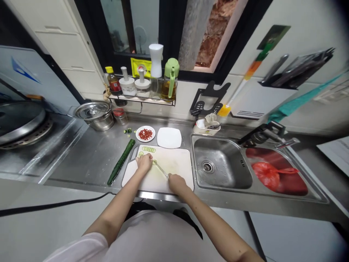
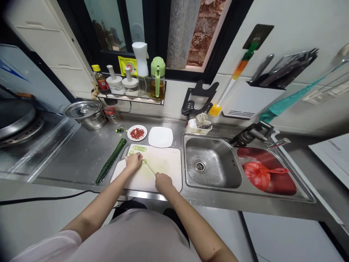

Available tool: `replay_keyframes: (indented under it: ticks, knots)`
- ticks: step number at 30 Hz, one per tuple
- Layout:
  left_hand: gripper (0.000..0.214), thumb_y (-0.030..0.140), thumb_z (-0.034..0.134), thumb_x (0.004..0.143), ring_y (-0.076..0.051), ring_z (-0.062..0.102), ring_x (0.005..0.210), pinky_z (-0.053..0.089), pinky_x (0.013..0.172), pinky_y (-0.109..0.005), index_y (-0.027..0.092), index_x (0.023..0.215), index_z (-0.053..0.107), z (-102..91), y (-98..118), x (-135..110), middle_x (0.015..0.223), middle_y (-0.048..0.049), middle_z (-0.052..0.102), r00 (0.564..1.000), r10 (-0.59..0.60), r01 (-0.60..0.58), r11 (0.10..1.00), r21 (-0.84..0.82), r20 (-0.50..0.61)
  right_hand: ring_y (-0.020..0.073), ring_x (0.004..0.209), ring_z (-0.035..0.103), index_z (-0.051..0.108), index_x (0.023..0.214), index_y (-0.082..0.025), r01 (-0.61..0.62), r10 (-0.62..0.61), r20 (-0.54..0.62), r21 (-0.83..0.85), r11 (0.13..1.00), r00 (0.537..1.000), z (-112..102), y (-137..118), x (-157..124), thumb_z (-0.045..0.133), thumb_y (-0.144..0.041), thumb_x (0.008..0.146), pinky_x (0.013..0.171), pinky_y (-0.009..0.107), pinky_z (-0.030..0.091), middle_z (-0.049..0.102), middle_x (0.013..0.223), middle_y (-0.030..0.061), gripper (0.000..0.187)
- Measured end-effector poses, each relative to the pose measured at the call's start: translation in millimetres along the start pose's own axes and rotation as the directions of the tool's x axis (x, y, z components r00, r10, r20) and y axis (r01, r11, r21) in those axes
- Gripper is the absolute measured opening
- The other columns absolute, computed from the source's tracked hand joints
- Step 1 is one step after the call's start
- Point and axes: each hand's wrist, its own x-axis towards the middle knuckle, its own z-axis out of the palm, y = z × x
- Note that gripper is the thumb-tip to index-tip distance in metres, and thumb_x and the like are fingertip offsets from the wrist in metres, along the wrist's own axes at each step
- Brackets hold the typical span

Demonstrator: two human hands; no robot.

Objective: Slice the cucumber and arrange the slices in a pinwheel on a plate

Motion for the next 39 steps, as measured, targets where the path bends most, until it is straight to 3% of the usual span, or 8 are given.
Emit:
replay_keyframes:
  ticks: [6,14,39]
  knots:
    - [0.015,0.028,0.055,0.081,-0.026,0.057,0.102,0.03,0.089,-0.041,0.027,0.092,0.065,-0.4,-4.4,4.8,0.096,-0.0048,0.071,0.998,0.056,-0.057,0.998,0.036,0.01,0.0275,0.099,0.065,0.06,0.111,-0.011,-0.035,0.036,-0.045,0.029,0.999,0.998,1.6,-6.2,-0.3,0.036,-0.008,0.086,0.075,0.034,0.047,0.067,0.103,0.0195,0.035]
    - [0.014,0.028,0.054,0.082,-0.025,0.057,0.103,0.029,0.09,-0.04,0.027,0.092,0.064,-0.7,-4.8,3.7,0.095,-0.0043,0.071,0.999,0.045,-0.044,0.999,-0.026,0.017,0.0271,0.099,0.065,0.06,0.111,-0.011,-0.04,0.04,-0.022,-0.008,0.999,0.999,-10.8,-10.5,-1.6,0.036,-0.008,0.085,0.074,0.033,0.046,0.067,0.104,0.0193,0.035]
    - [0.016,0.027,0.054,0.081,-0.025,0.056,0.104,0.027,0.091,-0.04,0.027,0.094,0.064,1.4,-7.0,6.3,0.097,-0.0039,0.072,0.999,0.03,-0.03,0.999,-0.027,0.029,0.026,0.099,0.065,0.061,0.111,-0.011,-0.048,0.048,-0.032,0.005,0.999,0.998,-0.9,-3.2,-1.5,0.036,-0.012,0.089,0.076,0.033,0.046,0.068,0.105,0.0189,0.034]
